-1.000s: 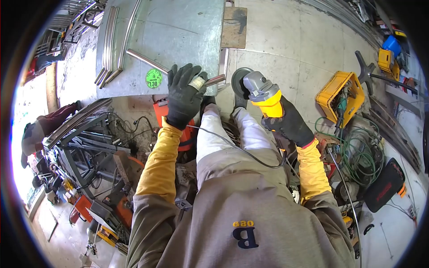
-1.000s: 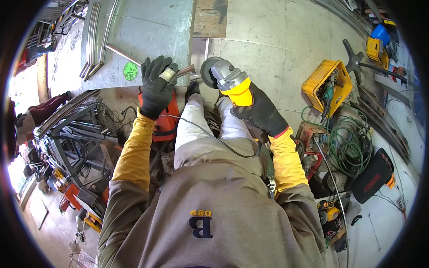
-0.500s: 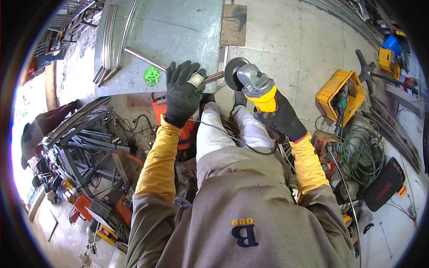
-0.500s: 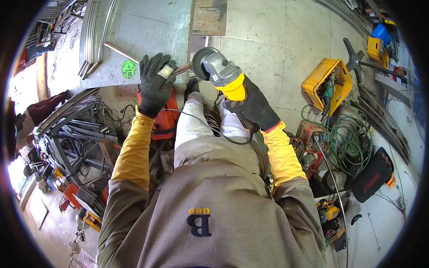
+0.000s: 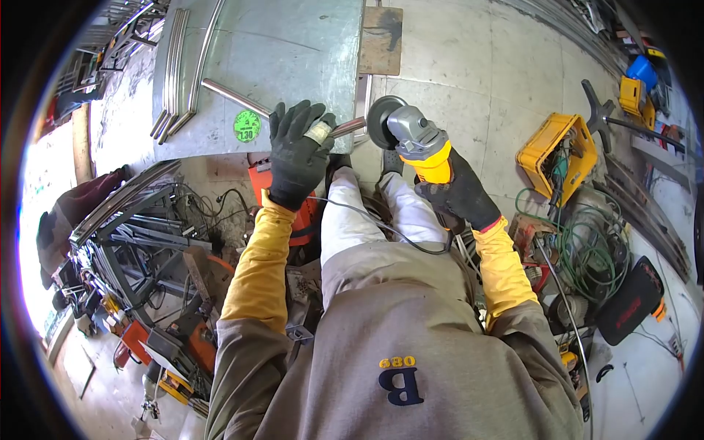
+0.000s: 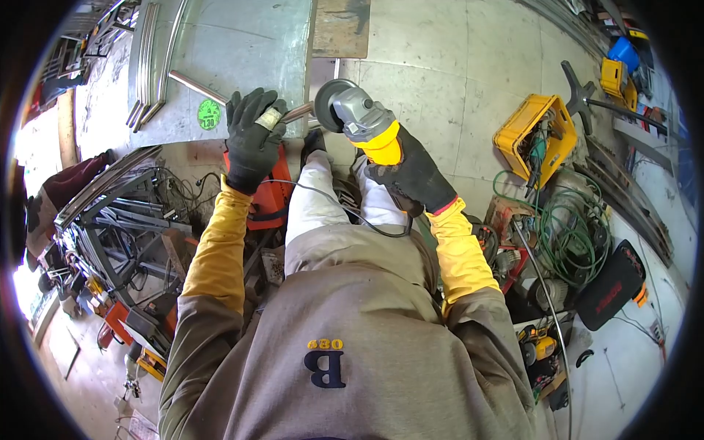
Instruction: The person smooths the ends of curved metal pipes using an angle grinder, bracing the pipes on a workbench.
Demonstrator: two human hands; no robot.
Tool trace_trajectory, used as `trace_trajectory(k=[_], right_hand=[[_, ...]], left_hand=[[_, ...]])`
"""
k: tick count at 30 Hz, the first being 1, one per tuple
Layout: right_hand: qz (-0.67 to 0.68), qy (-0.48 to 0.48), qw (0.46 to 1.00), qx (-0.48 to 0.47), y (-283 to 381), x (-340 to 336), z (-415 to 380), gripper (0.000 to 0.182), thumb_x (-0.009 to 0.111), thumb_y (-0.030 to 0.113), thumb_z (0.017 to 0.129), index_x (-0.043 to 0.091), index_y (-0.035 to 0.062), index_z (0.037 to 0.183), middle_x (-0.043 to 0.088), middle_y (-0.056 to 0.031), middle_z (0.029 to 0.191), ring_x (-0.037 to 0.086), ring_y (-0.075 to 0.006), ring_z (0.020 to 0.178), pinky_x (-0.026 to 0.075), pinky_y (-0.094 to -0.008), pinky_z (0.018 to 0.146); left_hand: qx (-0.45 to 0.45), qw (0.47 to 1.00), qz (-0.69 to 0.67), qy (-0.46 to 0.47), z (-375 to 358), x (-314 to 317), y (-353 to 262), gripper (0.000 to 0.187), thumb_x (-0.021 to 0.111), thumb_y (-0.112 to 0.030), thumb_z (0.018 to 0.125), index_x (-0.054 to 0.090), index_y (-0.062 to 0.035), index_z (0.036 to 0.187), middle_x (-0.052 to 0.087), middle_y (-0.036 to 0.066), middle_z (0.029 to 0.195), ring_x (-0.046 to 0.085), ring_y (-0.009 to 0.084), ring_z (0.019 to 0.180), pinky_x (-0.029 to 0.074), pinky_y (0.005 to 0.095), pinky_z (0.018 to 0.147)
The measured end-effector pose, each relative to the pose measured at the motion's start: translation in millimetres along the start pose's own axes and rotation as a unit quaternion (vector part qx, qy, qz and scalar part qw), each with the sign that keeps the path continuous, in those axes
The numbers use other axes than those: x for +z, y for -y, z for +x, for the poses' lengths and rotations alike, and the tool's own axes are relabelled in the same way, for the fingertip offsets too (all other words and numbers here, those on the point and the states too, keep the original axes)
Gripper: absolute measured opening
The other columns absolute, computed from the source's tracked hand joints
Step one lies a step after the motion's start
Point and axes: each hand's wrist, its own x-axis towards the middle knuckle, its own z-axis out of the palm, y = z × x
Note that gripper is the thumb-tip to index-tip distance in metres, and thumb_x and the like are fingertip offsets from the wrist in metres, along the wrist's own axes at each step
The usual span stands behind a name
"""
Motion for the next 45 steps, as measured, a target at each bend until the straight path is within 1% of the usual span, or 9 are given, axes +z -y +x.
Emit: trace_trajectory(k=[2,6,8,22,28,35,42,44,45], right_hand=[[-0.031,0.003,0.998,-0.048,-2.6,1.0,3.3,0.064,0.092,0.022,0.088,0.064,0.0046,0.143,0.074,-0.0037,0.115,0.069,-0.0164,0.102,0.057,-0.0354,0.095],[-0.005,0.025,0.999,-0.026,-4.5,-3.9,4.1,0.065,0.091,0.027,0.088,0.064,0.0037,0.142,0.073,-0.0040,0.112,0.070,-0.0159,0.096,0.060,-0.0348,0.090],[0.140,0.046,0.987,0.070,4.0,-8.4,0.3,0.065,0.090,0.030,0.088,0.064,0.0031,0.140,0.071,-0.0046,0.108,0.071,-0.0155,0.090,0.062,-0.0346,0.083],[0.102,0.090,0.989,0.057,15.9,-19.6,9.3,0.066,0.090,0.026,0.088,0.063,0.0049,0.144,0.070,-0.0046,0.107,0.071,-0.0157,0.089,0.064,-0.0351,0.079],[0.137,0.123,0.974,0.128,42.6,-33.7,23.2,0.063,0.088,0.024,0.088,0.063,0.0049,0.143,0.073,-0.0097,0.103,0.075,-0.0210,0.082,0.065,-0.0393,0.070],[0.243,0.147,0.923,0.260,51.8,-46.1,35.6,0.062,0.084,0.034,0.091,0.063,0.0041,0.141,0.075,-0.0129,0.098,0.075,-0.0254,0.073,0.064,-0.0394,0.066],[0.391,0.158,0.873,0.245,12.4,-27.5,16.7,0.066,0.076,0.044,0.094,0.064,-0.0091,0.132,0.073,-0.0167,0.090,0.073,-0.0272,0.064,0.060,-0.0400,0.053],[0.443,0.152,0.844,0.262,1.9,-19.8,3.1,0.067,0.076,0.043,0.093,0.062,-0.0078,0.135,0.074,-0.0158,0.089,0.073,-0.0271,0.064,0.061,-0.0406,0.053],[0.513,0.164,0.790,0.294,1.1,-15.3,-3.5,0.069,0.076,0.043,0.092,0.060,-0.0065,0.137,0.074,-0.0156,0.089,0.072,-0.0262,0.063,0.062,-0.0418,0.054]], left_hand=[[0.002,1.000,0.000,0.000,1.3,0.3,-0.4,0.038,0.078,-0.015,0.094,0.080,-0.0093,0.131,0.071,0.011,0.144,0.061,0.0376,0.141,0.033,0.0623,0.130],[-0.001,1.000,0.008,0.001,0.7,0.2,1.2,0.038,0.079,-0.017,0.093,0.080,-0.0121,0.130,0.072,0.009,0.142,0.061,0.0369,0.139,0.034,0.0632,0.129],[0.000,1.000,0.004,-0.002,0.0,0.2,1.4,0.038,0.079,-0.017,0.093,0.080,-0.0122,0.130,0.072,0.009,0.142,0.061,0.0368,0.139,0.034,0.0632,0.129],[0.002,1.000,0.007,0.000,-1.6,1.9,3.7,0.038,0.077,-0.019,0.094,0.081,-0.0112,0.131,0.071,0.010,0.144,0.061,0.0379,0.139,0.034,0.0652,0.129],[-0.002,1.000,0.003,-0.001,-1.2,1.4,2.7,0.037,0.077,-0.020,0.094,0.081,-0.0108,0.130,0.071,0.011,0.143,0.061,0.0385,0.139,0.034,0.0648,0.128],[-0.008,1.000,0.005,0.004,-0.6,0.9,1.2,0.038,0.078,-0.018,0.093,0.080,-0.0082,0.130,0.072,0.011,0.143,0.061,0.0376,0.141,0.032,0.0630,0.130],[-0.009,1.000,0.007,0.007,-0.9,1.2,3.1,0.037,0.076,-0.019,0.094,0.080,-0.0082,0.130,0.072,0.011,0.143,0.061,0.0381,0.140,0.032,0.0634,0.130],[-0.007,1.000,0.007,0.005,-0.5,2.4,3.8,0.037,0.076,-0.019,0.094,0.080,-0.0082,0.129,0.072,0.011,0.142,0.061,0.0383,0.140,0.032,0.0636,0.129],[-0.008,1.000,0.008,0.006,-0.4,2.6,5.0,0.037,0.076,-0.019,0.094,0.080,-0.0082,0.129,0.072,0.011,0.142,0.061,0.0383,0.140,0.032,0.0637,0.129]])
